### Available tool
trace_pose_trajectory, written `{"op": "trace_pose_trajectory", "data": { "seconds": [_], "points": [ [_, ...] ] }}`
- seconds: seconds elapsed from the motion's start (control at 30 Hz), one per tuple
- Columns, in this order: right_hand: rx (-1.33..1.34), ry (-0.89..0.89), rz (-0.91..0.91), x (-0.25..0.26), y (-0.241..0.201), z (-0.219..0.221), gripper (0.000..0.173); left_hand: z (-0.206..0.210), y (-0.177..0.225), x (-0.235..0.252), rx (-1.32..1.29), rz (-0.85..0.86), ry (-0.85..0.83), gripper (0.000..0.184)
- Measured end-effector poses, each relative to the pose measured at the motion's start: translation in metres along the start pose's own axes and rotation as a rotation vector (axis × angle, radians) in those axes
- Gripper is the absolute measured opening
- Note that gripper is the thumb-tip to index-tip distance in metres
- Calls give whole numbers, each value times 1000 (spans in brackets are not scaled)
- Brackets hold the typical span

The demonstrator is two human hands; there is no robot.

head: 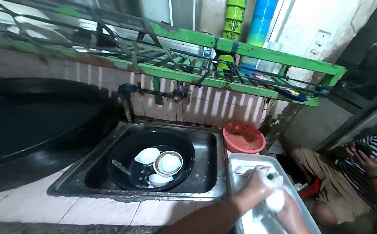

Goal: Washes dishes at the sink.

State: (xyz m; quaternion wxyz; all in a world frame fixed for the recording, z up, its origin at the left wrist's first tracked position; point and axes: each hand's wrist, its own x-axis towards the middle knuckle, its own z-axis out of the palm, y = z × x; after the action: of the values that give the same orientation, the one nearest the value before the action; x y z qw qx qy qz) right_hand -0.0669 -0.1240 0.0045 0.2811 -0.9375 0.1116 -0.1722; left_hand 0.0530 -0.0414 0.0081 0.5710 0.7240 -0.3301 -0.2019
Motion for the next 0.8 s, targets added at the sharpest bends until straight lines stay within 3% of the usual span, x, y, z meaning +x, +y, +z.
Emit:
{"op": "trace_pose_trajectory", "data": {
  "seconds": [0.07,0.1,0.17,0.23,0.27,0.33,0.4,0.43,0.5,0.57,0.63,0.7,0.73,0.8],
  "points": [
    [-23,71,-6,5,-4,2,54,6,-1,-2,-4,130,99,39],
    [-112,55,-68,-1,-2,4,52,3,0,0,6,116,45,35],
    [-320,-68,-180,-19,6,4,41,-12,1,9,169,29,-267,37],
    [-347,-123,-205,-21,11,6,40,-21,-5,19,190,-103,-415,48],
    [-262,-69,-172,-15,12,9,42,-21,-11,18,152,-64,-345,50],
    [31,53,-3,1,2,9,52,-7,-5,2,51,33,-40,42],
    [54,112,18,4,-2,8,57,6,-3,-3,7,155,104,39],
    [-50,107,-60,-1,3,10,53,4,0,-3,1,118,60,36],
    [-271,3,-191,-17,16,10,45,-9,10,3,46,-80,-227,39],
    [-270,-23,-219,-20,20,11,44,-18,17,8,100,-256,-378,51],
    [-27,51,-77,-10,12,9,47,-10,16,-1,63,-156,-162,48],
    [89,120,3,-4,4,5,52,8,2,-4,30,89,72,40],
    [13,129,-43,-5,4,5,51,12,-3,-4,30,186,97,36],
    [-217,22,-165,-17,11,2,45,8,-13,3,224,363,-52,31]
  ]
}}
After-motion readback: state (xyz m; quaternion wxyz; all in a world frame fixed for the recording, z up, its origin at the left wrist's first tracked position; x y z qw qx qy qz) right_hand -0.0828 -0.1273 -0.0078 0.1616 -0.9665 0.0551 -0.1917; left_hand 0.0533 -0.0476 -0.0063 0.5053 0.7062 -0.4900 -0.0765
